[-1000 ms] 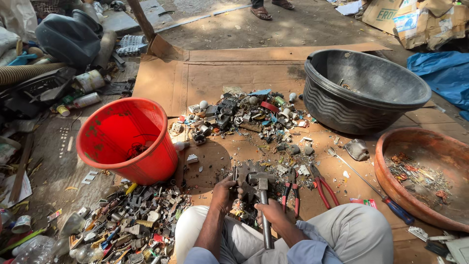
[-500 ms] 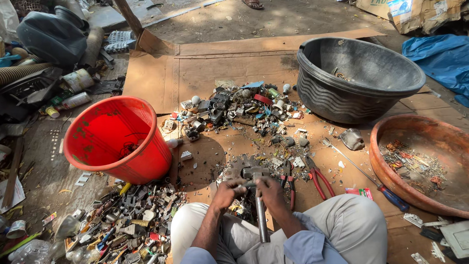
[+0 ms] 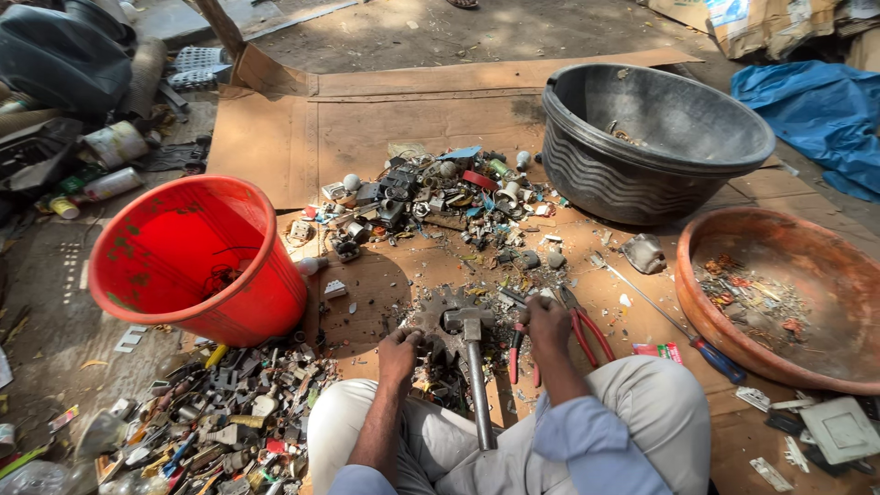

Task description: The person sits on a cardboard sheet and uses a hammer and pliers to break apart and dismantle small electronic components. They repeatedly strike metal parts to separate them and use pliers to pull out wires or small pieces, sorting the debris into piles.

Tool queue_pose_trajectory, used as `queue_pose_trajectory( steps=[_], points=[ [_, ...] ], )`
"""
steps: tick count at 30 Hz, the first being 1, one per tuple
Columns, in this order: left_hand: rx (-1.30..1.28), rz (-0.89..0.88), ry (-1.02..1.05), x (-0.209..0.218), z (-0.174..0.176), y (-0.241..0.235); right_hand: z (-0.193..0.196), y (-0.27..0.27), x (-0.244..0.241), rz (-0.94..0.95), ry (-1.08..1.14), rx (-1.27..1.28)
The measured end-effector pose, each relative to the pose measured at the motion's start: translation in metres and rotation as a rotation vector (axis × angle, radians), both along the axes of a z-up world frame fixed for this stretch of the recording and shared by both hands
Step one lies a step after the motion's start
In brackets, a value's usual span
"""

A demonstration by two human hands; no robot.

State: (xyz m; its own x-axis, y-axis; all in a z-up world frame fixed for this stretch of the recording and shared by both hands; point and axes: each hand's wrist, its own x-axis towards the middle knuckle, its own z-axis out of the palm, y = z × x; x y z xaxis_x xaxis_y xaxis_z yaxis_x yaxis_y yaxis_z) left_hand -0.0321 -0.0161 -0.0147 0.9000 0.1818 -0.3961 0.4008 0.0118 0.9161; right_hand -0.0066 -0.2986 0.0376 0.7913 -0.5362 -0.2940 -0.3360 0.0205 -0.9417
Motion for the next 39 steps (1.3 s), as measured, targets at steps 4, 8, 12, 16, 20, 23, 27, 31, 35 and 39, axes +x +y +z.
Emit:
queue_pose_trajectory(
  steps=[4,8,12,16,20,23,27,31,35,39],
  points=[
    [0.056,-0.018,0.004,-0.001,0.005,0.0,-0.02,-0.046,0.04,0.07,0.094,-0.414],
    [-0.028,0.007,-0.03,-0.001,-0.002,0.0,-0.047,-0.068,0.06,0.118,0.28,-0.749],
    [0.02,0.0,-0.047,0.002,-0.012,0.003,-0.069,-0.064,0.061,0.005,0.378,-0.814],
    [0.071,0.042,-0.139,0.01,-0.023,0.0,-0.077,-0.065,0.055,-0.019,0.314,-0.849],
    [0.016,0.328,-0.139,0.016,-0.026,0.014,-0.052,-0.048,0.046,-0.004,0.128,-0.661],
    [-0.272,0.575,-0.282,0.02,-0.015,0.028,-0.005,-0.004,0.024,0.075,-0.056,-0.152],
    [-0.506,0.025,-0.016,0.003,0.023,0.027,0.024,0.062,-0.021,0.428,-0.048,0.08],
    [-0.479,-0.165,-0.076,-0.005,0.033,0.009,-0.008,0.104,-0.043,0.633,-0.111,0.136],
    [-0.397,-0.235,-0.147,-0.005,0.02,0.015,-0.04,0.111,-0.051,0.705,-0.104,0.194],
    [-0.435,-0.269,-0.157,-0.015,0.021,0.015,-0.041,0.109,-0.054,0.696,-0.066,0.199]
  ],
)
